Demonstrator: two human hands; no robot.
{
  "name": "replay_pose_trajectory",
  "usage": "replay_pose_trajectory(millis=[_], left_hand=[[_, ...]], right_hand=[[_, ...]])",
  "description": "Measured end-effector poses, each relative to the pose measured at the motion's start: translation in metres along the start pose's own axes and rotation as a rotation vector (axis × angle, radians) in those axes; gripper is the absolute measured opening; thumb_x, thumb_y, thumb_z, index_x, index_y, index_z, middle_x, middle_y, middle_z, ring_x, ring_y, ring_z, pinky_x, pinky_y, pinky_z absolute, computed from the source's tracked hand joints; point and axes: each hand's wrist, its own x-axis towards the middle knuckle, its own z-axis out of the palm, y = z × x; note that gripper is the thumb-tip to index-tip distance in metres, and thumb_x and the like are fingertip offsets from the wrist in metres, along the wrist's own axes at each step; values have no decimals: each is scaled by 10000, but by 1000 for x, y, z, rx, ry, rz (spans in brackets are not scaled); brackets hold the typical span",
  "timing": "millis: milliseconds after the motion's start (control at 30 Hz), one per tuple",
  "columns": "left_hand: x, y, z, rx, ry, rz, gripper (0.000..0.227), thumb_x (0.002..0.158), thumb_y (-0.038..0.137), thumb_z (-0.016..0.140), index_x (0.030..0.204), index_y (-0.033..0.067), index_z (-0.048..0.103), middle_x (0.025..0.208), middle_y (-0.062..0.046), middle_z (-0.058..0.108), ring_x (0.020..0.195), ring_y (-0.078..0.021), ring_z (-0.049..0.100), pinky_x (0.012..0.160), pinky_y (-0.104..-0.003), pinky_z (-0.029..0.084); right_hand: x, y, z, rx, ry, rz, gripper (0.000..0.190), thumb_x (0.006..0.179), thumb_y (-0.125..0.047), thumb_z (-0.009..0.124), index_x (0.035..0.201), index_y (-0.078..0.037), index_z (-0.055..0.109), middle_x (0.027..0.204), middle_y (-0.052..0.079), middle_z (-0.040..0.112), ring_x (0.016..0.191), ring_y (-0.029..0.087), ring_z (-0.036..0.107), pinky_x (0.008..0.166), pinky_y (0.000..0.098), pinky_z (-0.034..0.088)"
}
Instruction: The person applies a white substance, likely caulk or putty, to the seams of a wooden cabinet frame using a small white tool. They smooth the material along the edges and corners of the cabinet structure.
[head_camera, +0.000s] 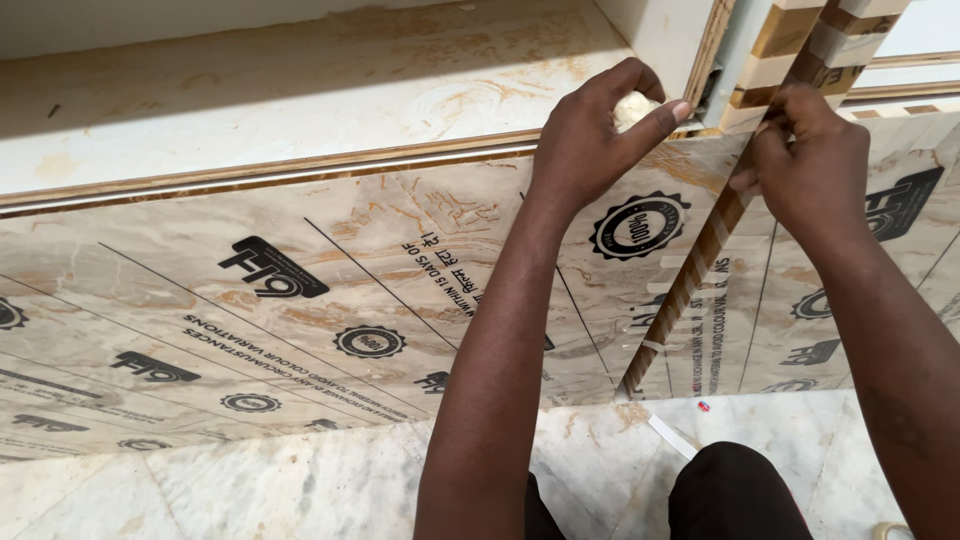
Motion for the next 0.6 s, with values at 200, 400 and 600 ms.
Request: replay_pose_trajectory(millis=[200, 400, 600], left_hand=[[-1, 1, 1, 16, -2, 19, 385, 931, 530, 712, 986, 149, 700, 891, 0, 769, 790, -145, 733, 707, -344, 575], [-1, 8, -3, 27, -16, -17, 381, 914, 516, 724, 973, 140, 711, 877, 2, 762, 728, -149, 702, 660, -344, 552], [1, 7, -1, 33, -7, -7, 390, 913, 537, 727, 957, 150, 710, 860, 4, 754, 763, -137, 714, 664, -334, 563]], right_hand=[[-1, 17, -6, -333, 102, -241, 97, 1137, -52, 684, 1208, 14, 696, 923, 169, 770, 789, 229, 767, 681, 328, 596], [5, 12, -1, -83, 171, -249, 107, 1068, 32, 660, 1164, 47, 705, 877, 151, 748, 714, 208, 747, 571, 282, 574], [6, 42, 9, -169, 236, -346, 82, 1137, 34, 685, 1168, -1, 752, 908, 99, 766, 770, 164, 759, 637, 262, 576]])
